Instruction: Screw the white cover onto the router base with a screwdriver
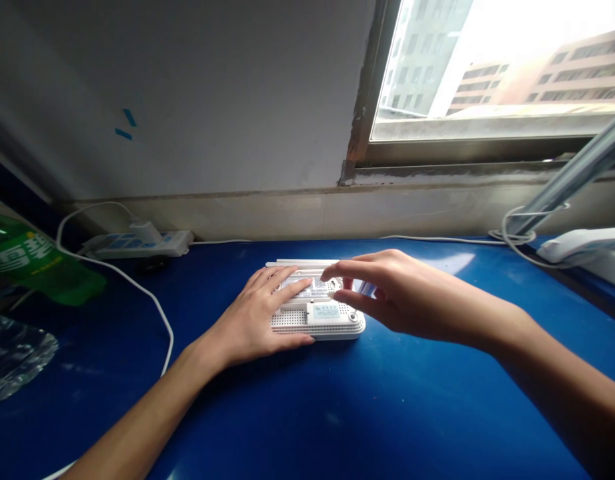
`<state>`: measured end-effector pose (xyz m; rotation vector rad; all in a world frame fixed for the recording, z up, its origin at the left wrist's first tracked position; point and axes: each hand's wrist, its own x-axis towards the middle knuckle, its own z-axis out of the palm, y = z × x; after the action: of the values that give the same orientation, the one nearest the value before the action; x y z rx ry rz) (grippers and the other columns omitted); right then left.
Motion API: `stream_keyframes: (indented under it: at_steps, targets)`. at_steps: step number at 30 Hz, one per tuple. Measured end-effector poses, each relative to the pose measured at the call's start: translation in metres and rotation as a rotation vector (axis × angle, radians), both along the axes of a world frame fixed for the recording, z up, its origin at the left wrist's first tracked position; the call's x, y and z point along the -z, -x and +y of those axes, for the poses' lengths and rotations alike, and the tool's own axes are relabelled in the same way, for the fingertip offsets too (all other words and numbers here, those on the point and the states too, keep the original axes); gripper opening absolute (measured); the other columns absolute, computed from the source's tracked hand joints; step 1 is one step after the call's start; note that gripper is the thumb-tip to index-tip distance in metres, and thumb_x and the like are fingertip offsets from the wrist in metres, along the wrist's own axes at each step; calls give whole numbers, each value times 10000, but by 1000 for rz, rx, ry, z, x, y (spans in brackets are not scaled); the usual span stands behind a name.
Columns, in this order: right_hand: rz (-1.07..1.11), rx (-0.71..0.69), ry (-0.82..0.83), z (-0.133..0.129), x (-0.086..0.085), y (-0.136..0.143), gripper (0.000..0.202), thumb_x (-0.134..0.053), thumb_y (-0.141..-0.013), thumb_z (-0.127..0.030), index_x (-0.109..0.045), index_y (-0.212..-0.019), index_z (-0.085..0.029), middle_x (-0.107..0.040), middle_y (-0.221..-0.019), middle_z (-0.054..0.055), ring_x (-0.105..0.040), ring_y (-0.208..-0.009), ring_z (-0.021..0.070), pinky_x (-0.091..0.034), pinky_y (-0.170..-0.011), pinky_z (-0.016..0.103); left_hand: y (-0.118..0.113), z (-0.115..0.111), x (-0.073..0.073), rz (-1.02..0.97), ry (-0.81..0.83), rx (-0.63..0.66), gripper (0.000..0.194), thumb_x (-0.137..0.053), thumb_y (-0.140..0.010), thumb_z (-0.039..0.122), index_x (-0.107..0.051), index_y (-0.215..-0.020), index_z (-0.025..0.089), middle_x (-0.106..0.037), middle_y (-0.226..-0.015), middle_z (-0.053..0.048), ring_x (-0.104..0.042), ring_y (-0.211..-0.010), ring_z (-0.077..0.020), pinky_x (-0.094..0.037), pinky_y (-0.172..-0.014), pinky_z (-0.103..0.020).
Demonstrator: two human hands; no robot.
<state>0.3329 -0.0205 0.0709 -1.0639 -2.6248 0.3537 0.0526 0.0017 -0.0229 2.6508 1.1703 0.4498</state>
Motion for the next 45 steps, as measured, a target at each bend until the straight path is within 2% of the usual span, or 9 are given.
stream_keyframes:
  at_steps: [3, 9, 12, 17, 24, 27, 33, 39, 45]
  targets:
    - [12, -24, 22, 3, 3, -1, 281, -546, -1069, -211, -705, -1294, -269, -765, -1023, 63, -721, -837, 194, -500, -718, 278, 0, -1, -2, 3, 9, -4, 915, -720, -836, 785, -492, -1607, 349, -418, -1699, -97, -353, -1563, -412, -275, -1292, -645]
    - [37, -106, 76, -5, -3, -4, 710, -575, -906, -25, -501, -1543, -330, -680, -1189, 55, -664, -837, 151, -505, -691, 242, -1, 0, -2, 3, 8, 15, 910, -732, -835, 773, -490, -1606, 356, -405, -1707, -100, -359, -1564, -403, -252, -1302, -643]
    - [43, -101, 96, -6, -6, -2, 652, -614, -895, -58, -554, -1486, -325, -689, -1181, 42, -655, -789, 144, -491, -671, 244, 0, 1, -1, -8, 5, 15, 913, -740, -831, 768, -495, -1604, 348, -415, -1702, -101, -369, -1556, -406, -257, -1301, -639]
    - [16, -13, 75, 3, -1, 1, 203, -562, -1081, -317, -724, -1192, -265, -758, -960, 36, -677, -733, 166, -470, -664, 271, -1, -1, -2, 10, 13, 2, 912, -719, -834, 788, -496, -1603, 352, -414, -1704, -87, -357, -1565, -400, -249, -1308, -633]
    - [26, -90, 30, -4, -2, -5, 650, -572, -936, -51, -514, -1521, -329, -684, -1181, 58, -675, -873, 162, -506, -706, 245, -1, -1, -4, 8, 16, -3, 907, -730, -837, 772, -488, -1608, 361, -411, -1704, -89, -351, -1568, -408, -259, -1304, -633]
    - [30, -92, 39, -6, -5, -6, 636, -607, -921, -77, -530, -1510, -303, -686, -1194, 71, -674, -850, 164, -512, -682, 243, -1, 0, -3, 11, 9, 4, 915, -714, -837, 789, -486, -1609, 356, -401, -1709, -94, -350, -1572, -399, -240, -1313, -627]
    - [44, -24, 32, 3, 2, -2, 219, -577, -1083, -301, -715, -1251, -268, -782, -1005, 48, -714, -778, 176, -501, -691, 268, 1, 0, -1, 9, 11, -6, 912, -707, -835, 799, -487, -1608, 367, -413, -1704, -82, -351, -1569, -399, -260, -1303, -633]
    - [18, -96, 15, -1, -1, -7, 654, -559, -961, -55, -510, -1538, -358, -706, -1187, 50, -697, -880, 175, -530, -735, 272, 0, 0, -2, 5, 11, 5, 917, -724, -831, 785, -476, -1613, 374, -398, -1713, -76, -352, -1570, -397, -246, -1310, -629]
    - [12, -127, 87, -9, -8, -6, 687, -593, -925, -59, -501, -1545, -341, -680, -1256, 65, -689, -814, 154, -528, -685, 252, -2, -1, -3, 12, 3, 4, 915, -735, -839, 764, -475, -1615, 354, -417, -1697, -99, -365, -1561, -390, -268, -1300, -627]
